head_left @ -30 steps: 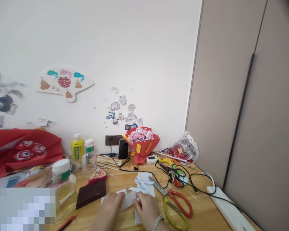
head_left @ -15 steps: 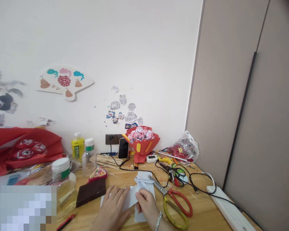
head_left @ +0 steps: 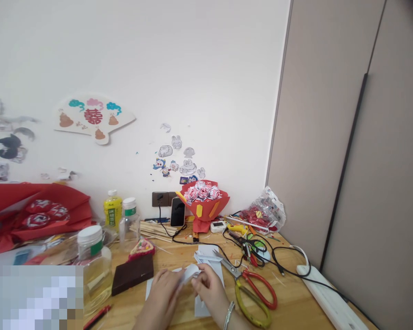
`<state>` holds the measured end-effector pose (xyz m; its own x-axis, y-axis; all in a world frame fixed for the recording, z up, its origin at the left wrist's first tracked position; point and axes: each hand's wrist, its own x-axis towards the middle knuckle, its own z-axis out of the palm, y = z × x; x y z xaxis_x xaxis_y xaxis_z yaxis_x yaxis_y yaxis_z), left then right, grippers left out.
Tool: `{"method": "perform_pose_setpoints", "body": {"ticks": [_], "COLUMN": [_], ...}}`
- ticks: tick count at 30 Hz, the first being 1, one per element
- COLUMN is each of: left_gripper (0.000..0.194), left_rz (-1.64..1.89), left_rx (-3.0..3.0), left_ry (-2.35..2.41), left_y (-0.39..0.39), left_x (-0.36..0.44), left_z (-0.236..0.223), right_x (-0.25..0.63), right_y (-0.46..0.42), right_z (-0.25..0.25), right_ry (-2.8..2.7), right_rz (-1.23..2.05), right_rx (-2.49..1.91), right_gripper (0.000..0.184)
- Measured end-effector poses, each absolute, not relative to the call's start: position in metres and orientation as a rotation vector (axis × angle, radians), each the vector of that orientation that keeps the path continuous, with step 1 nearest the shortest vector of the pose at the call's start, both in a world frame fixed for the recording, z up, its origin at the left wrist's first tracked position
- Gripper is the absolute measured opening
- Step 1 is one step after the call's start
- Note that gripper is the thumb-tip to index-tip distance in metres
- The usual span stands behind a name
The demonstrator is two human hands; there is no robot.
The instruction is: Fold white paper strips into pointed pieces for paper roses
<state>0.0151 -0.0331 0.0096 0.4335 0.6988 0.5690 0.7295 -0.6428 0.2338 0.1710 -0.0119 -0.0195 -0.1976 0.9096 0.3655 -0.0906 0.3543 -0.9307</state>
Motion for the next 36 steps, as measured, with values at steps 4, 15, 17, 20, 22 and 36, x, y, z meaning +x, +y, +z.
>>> {"method": "perform_pose_setpoints", "body": {"ticks": [4, 15, 17, 20, 22, 36], "left_gripper": [0.028, 0.034, 0.034, 0.032, 0.03, 0.018], "left_rz": [-1.084, -1.733, -1.736, -1.671, -1.634, -1.659], "left_rx": [-2.728, -2.75, -2.763, -2.759, -2.74, -2.752], "left_ry": [-1.334, -1.75, -1.728, -1.707, -1.698, -1.783], "left_y": [-0.034, -0.012, -0.012, -0.015, -0.017, -0.024], "left_x": [0.018, 0.012, 0.012, 0.013, 0.013, 0.018], "left_z": [0.009, -0.011, -0.011, -0.009, -0.007, 0.007], "right_x": [0.172, 0.178, 0.179, 0.179, 0.179, 0.177], "right_y": [-0.01, -0.006, -0.007, -0.008, -0.008, -0.01], "right_z": [-0.019, -0.013, -0.012, -0.011, -0.011, -0.011], "right_ry": [-1.483, -1.284, -1.273, -1.266, -1.273, -1.294], "right_rz": [1.052, 1.103, 1.104, 1.104, 1.097, 1.07], "right_rx": [-0.795, -0.947, -0.936, -0.913, -0.905, -0.91], "right_gripper": [0.033, 0.031, 0.031, 0.032, 0.032, 0.037]}}
